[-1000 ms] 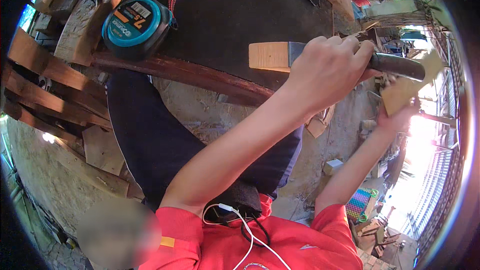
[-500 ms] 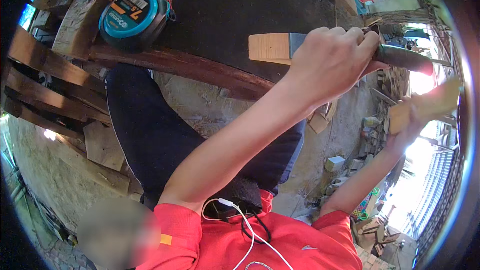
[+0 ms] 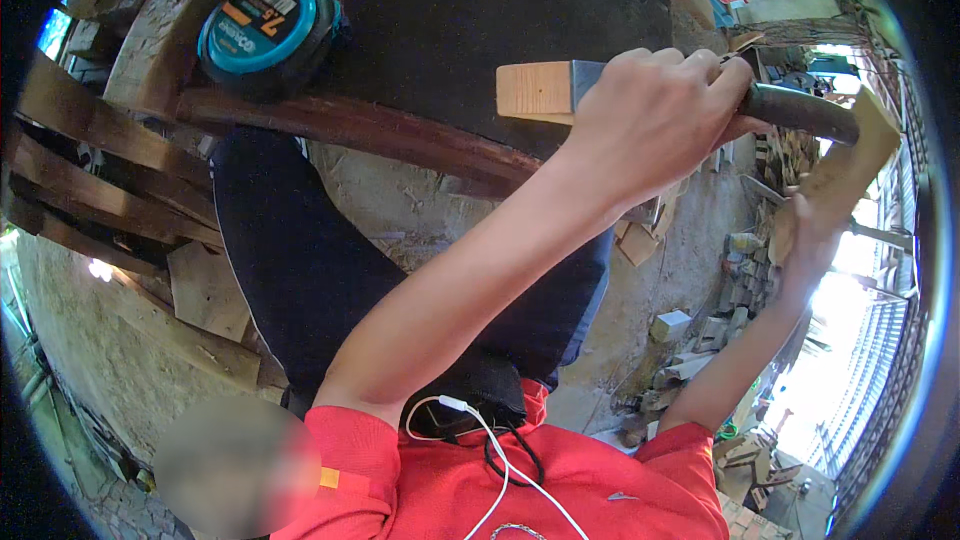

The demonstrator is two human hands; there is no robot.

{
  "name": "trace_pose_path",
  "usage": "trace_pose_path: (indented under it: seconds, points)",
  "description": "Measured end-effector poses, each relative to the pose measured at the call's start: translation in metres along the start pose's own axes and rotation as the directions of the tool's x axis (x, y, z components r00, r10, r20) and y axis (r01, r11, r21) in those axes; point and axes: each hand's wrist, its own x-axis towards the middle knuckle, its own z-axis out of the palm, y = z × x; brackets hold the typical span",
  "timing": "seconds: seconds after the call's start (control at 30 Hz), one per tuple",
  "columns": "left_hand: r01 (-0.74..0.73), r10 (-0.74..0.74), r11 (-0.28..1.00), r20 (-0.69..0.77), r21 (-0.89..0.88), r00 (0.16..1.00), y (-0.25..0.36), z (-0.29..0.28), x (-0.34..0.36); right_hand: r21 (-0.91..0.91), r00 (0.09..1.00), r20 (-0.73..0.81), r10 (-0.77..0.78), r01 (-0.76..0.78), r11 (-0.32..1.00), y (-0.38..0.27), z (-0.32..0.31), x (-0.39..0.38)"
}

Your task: Measure, cut, and sand small wooden blocks in a workshop.

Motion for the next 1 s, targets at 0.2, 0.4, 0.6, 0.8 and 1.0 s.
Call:
trace_pose_path:
  seconds: [0.2,0.4,0.6,0.8,1.0]
  points:
    - [0.001,-0.001,1.000,-0.009,0.006,1.000,0.002,-0.001,0.001,0.693,0.922,0.061,0.382,-0.315,0.649,0.020,-0.017,0.014]
    - [0.028,-0.028,1.000,-0.001,-0.009,1.000,0.003,-0.003,0.002,0.620,0.961,-0.002,0.278,-0.217,0.754,0.009,-0.013,0.007]
    - [0.044,-0.046,0.998,-0.030,-0.039,0.999,0.004,-0.004,0.003,0.281,0.990,-0.103,0.100,-0.067,0.957,0.025,-0.010,0.004]
    - [0.031,-0.033,0.998,-0.037,-0.063,0.999,0.003,-0.006,0.002,0.150,0.995,0.033,0.095,-0.099,0.984,0.039,-0.018,0.009]
    - [0.022,-0.025,0.998,-0.046,-0.067,0.999,0.000,-0.008,0.001,-0.141,0.999,-0.040,-0.024,0.018,0.990,0.015,-0.011,0.001]
